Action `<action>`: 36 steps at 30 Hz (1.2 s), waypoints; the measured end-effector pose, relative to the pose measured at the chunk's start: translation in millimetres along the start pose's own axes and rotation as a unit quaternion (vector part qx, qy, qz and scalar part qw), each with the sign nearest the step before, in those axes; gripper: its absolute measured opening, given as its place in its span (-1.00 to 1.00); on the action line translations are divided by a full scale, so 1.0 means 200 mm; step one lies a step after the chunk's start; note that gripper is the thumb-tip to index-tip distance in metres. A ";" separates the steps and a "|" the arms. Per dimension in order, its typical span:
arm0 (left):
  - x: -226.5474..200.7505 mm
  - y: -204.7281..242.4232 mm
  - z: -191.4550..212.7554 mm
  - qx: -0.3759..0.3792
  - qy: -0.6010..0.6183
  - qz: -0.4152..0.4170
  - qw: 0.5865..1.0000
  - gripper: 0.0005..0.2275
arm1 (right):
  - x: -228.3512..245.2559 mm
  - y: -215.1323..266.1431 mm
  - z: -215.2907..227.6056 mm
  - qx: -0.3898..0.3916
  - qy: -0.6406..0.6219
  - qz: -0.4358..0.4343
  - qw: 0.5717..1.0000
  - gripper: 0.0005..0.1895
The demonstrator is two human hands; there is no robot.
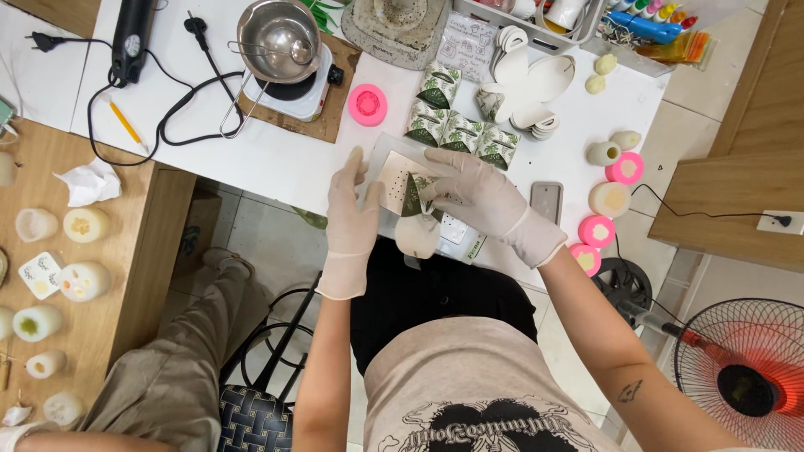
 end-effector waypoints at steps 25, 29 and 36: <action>-0.16 0.19 -0.24 0.019 0.166 0.122 0.978 -0.62 | -0.13 0.16 -0.20 -0.359 -0.236 -0.229 0.874 -0.82; -0.20 0.16 -0.27 0.006 0.127 0.018 0.992 -0.61 | -0.10 0.17 -0.17 -0.347 -0.247 -0.241 0.872 -0.78; -0.20 0.13 -0.31 0.040 0.193 0.073 0.978 -0.66 | -0.22 0.23 -0.19 -0.366 -0.353 -0.233 0.829 -0.82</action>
Point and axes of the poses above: each hand's wrist, its own y-axis away from the middle knuckle, its own z-axis out of the back of the hand, x = y × z, the point moved 4 cm from there along -y, towards the middle knuckle, and after that the axes turned 15 degrees about -y, right-handed, at the moved point
